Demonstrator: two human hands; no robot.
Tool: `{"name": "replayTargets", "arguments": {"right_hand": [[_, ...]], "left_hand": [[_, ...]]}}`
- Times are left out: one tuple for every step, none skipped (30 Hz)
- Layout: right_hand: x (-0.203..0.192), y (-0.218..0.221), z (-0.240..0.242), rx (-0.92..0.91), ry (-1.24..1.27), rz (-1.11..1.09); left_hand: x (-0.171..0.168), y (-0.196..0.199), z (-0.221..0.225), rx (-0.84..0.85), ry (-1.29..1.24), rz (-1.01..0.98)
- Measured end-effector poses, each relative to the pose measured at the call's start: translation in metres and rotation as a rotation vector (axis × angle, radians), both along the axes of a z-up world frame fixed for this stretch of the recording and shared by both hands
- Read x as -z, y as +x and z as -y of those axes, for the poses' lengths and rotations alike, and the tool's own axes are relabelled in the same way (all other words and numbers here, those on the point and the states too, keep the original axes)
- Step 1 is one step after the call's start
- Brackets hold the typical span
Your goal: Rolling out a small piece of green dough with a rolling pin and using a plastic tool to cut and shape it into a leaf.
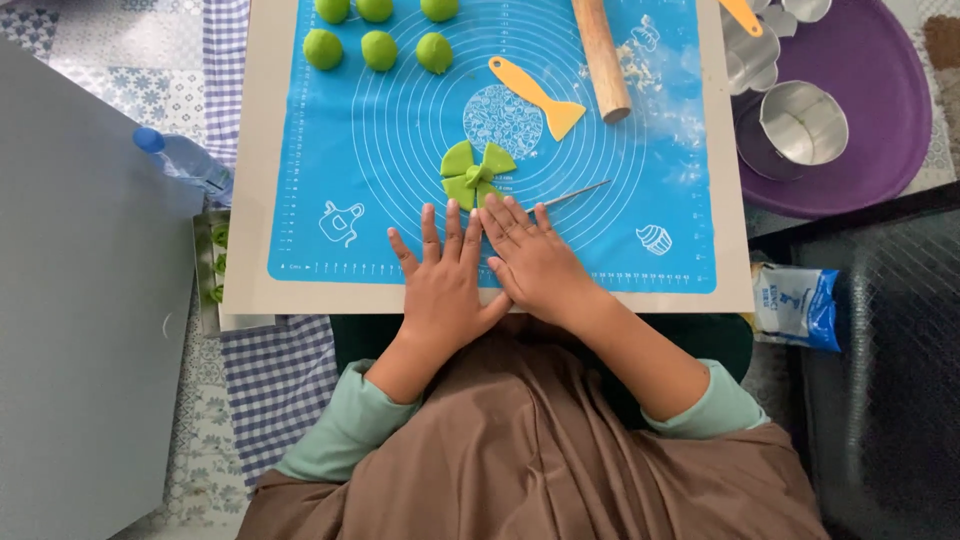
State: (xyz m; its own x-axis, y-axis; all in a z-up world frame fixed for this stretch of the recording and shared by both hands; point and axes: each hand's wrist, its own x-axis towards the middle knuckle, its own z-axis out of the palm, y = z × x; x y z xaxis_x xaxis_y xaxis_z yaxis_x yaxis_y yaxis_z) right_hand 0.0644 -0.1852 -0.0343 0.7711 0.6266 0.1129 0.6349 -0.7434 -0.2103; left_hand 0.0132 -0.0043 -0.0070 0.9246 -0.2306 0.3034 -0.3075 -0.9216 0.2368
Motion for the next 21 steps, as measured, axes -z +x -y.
{"name": "replayTargets", "arguments": {"right_hand": [[-0.001, -0.004, 0.0, 0.004, -0.001, -0.004], [-0.002, -0.009, 0.001, 0.007, -0.002, 0.001], [-0.004, -0.01, 0.001, 0.01, -0.005, 0.013], [-0.003, -0.013, 0.003, 0.012, -0.007, 0.016], [-0.003, -0.015, 0.003, 0.004, 0.0, 0.016], [-0.003, -0.017, 0.004, -0.003, 0.007, 0.017], [-0.003, -0.019, 0.004, -0.008, 0.008, 0.018], [-0.002, -0.021, 0.005, -0.003, -0.008, 0.044], [-0.001, -0.025, 0.006, 0.005, -0.023, 0.067], [-0.002, -0.028, 0.006, 0.002, -0.022, 0.064], [-0.004, -0.03, 0.007, -0.001, -0.029, 0.072], [-0.006, -0.032, 0.008, -0.003, -0.036, 0.08], [-0.007, -0.03, 0.012, -0.003, -0.036, 0.083], [-0.007, -0.029, 0.015, -0.023, -0.025, 0.077], [-0.008, -0.027, 0.018, -0.043, -0.014, 0.071], [-0.013, -0.02, 0.023, -0.043, -0.014, 0.073], [-0.018, -0.015, 0.028, 0.034, -0.026, 0.151], [-0.022, -0.009, 0.032, 0.111, -0.038, 0.229], [-0.016, -0.006, 0.038, 0.11, -0.038, 0.229], [-0.01, -0.003, 0.045, 0.111, -0.018, 0.312], [-0.004, 0.001, 0.051, 0.111, 0.001, 0.396]], "left_hand": [[0.0, -0.001, 0.0, 0.004, -0.001, -0.004], [0.0, -0.003, -0.001, 0.007, 0.0, -0.014], [0.0, -0.002, -0.001, 0.01, 0.001, -0.018], [0.001, -0.005, 0.0, 0.012, -0.001, -0.015], [0.002, -0.007, -0.001, 0.014, 0.02, 0.004], [0.003, -0.009, -0.002, 0.016, 0.041, 0.022], [0.005, -0.01, -0.001, 0.011, 0.042, 0.023], [0.006, -0.011, 0.0, 0.013, 0.04, 0.028], [0.009, -0.014, 0.0, 0.018, 0.039, 0.029], [0.009, -0.017, 0.0, 0.016, 0.04, 0.027], [0.008, -0.018, 0.0, 0.023, 0.052, 0.028], [0.008, -0.02, 0.0, 0.03, 0.064, 0.028], [0.009, -0.021, 0.0, 0.031, 0.064, 0.031], [0.01, -0.023, 0.0, 0.038, 0.066, 0.031], [0.011, -0.025, -0.001, 0.045, 0.069, 0.029], [0.009, -0.025, -0.001, 0.045, 0.068, 0.031], [0.006, -0.026, 0.0, 0.05, 0.039, 0.029], [0.004, -0.027, 0.0, 0.055, 0.01, 0.028], [0.004, -0.027, 0.0, 0.054, 0.011, 0.028], [0.005, -0.028, 0.0, 0.056, 0.003, 0.037], [0.005, -0.027, 0.0, 0.058, -0.005, 0.047]]}}
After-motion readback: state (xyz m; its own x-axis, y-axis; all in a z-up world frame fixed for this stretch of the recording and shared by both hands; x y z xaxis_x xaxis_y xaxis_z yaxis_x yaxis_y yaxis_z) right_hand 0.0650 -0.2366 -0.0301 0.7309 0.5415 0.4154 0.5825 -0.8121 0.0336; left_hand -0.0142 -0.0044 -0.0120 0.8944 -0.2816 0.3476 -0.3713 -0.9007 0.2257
